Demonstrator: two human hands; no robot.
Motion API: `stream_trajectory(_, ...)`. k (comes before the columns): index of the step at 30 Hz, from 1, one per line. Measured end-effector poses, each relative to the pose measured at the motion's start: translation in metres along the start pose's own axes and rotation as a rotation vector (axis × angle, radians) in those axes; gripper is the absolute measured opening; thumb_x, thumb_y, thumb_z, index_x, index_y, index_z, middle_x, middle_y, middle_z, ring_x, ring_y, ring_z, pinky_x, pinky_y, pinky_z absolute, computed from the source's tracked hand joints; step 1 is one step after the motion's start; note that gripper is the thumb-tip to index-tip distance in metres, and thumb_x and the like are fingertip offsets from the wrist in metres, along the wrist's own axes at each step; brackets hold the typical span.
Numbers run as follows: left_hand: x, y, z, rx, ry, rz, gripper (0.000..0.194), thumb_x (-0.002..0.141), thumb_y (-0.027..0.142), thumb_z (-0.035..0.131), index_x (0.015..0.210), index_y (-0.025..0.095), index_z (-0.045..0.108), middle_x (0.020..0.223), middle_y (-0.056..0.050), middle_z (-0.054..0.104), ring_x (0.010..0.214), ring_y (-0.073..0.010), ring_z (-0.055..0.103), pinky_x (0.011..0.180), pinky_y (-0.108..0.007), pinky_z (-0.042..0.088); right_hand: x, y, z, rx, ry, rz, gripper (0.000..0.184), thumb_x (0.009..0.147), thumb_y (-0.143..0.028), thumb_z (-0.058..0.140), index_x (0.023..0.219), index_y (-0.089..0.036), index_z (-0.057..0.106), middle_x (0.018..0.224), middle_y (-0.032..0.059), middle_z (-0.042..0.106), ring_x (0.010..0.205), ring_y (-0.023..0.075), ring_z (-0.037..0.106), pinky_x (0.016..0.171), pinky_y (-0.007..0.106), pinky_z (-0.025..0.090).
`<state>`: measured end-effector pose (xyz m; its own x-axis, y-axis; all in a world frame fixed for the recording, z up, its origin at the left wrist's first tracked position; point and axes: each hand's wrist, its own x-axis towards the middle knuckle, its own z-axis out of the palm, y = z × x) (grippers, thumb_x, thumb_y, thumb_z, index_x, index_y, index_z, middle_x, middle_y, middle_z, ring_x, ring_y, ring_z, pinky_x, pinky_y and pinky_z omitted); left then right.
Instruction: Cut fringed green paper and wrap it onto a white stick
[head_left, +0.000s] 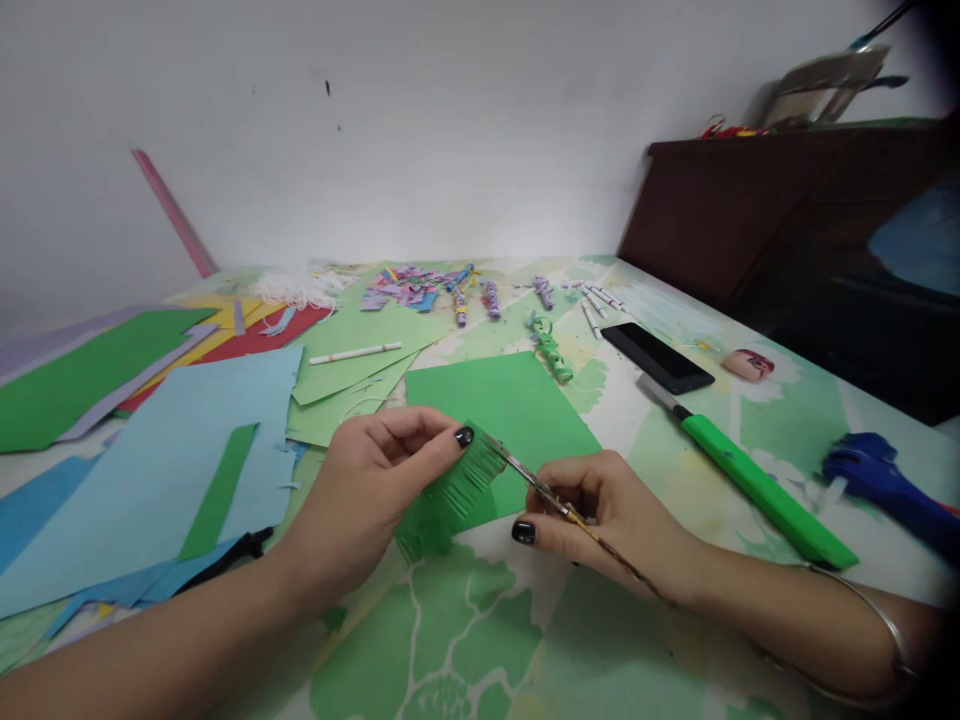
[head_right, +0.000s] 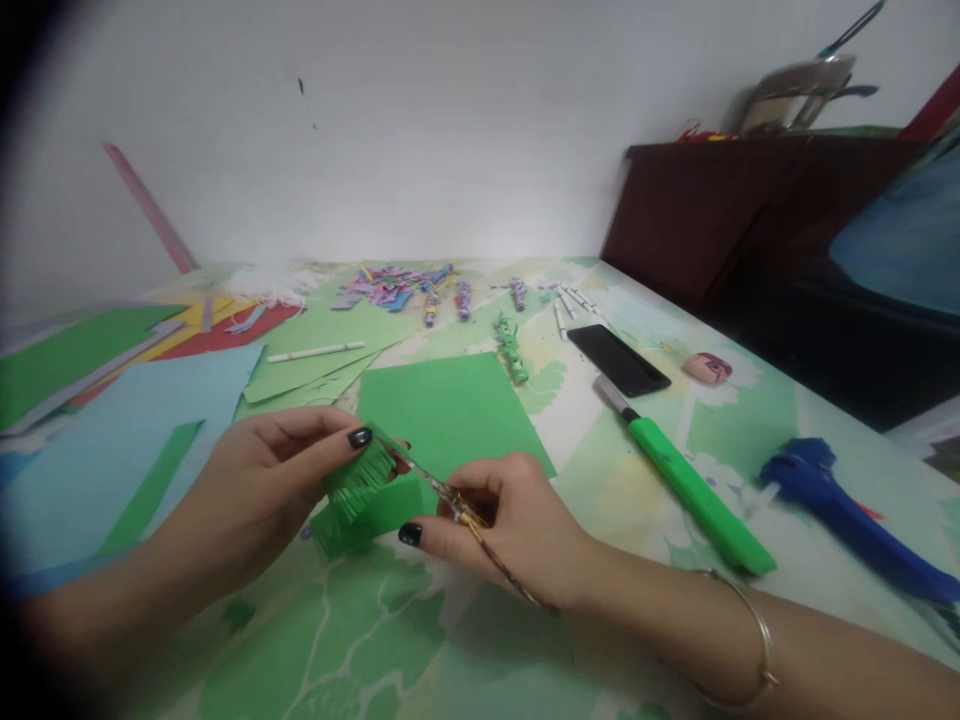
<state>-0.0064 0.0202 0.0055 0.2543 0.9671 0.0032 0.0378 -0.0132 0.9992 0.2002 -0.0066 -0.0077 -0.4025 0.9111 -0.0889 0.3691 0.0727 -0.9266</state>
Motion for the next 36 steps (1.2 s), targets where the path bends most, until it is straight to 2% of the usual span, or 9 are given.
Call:
stream_trajectory(20,0.0005,-0.0022,0.0001,0.053,-0.023,0.000,0.018,0.080,0.036,0.064,0.079,0.018,0.067,0.075,-0.002,0.065,0.073,-0.0161,0.060,0.067,-0.027,0.046,0.0005,0.0012,0.0003,-0.025,-0.004,-0.016,0.034,0.074,-0.042,0.064,0.060,-0.015,0.049,0.051,-0.0061,0.032,0.049,0.0070,0.027,0.044,0.021,0.021)
stream_trajectory(36,0.0019,0.0003,0.0015,0.073,-0.004,0.003,0.018,0.079,0.034,0.065,0.077,0.017,0.068,0.074,-0.002,0.065,0.068,-0.0128,0.056,0.060,-0.023,0.043,0.0013,0.0019,0.0015,-0.037,0.014,0.009,0.034,0.073,-0.043,0.064,0.060,-0.015,0.050,0.051,-0.0055,0.033,0.050,0.0075,0.027,0.044,0.022,0.021)
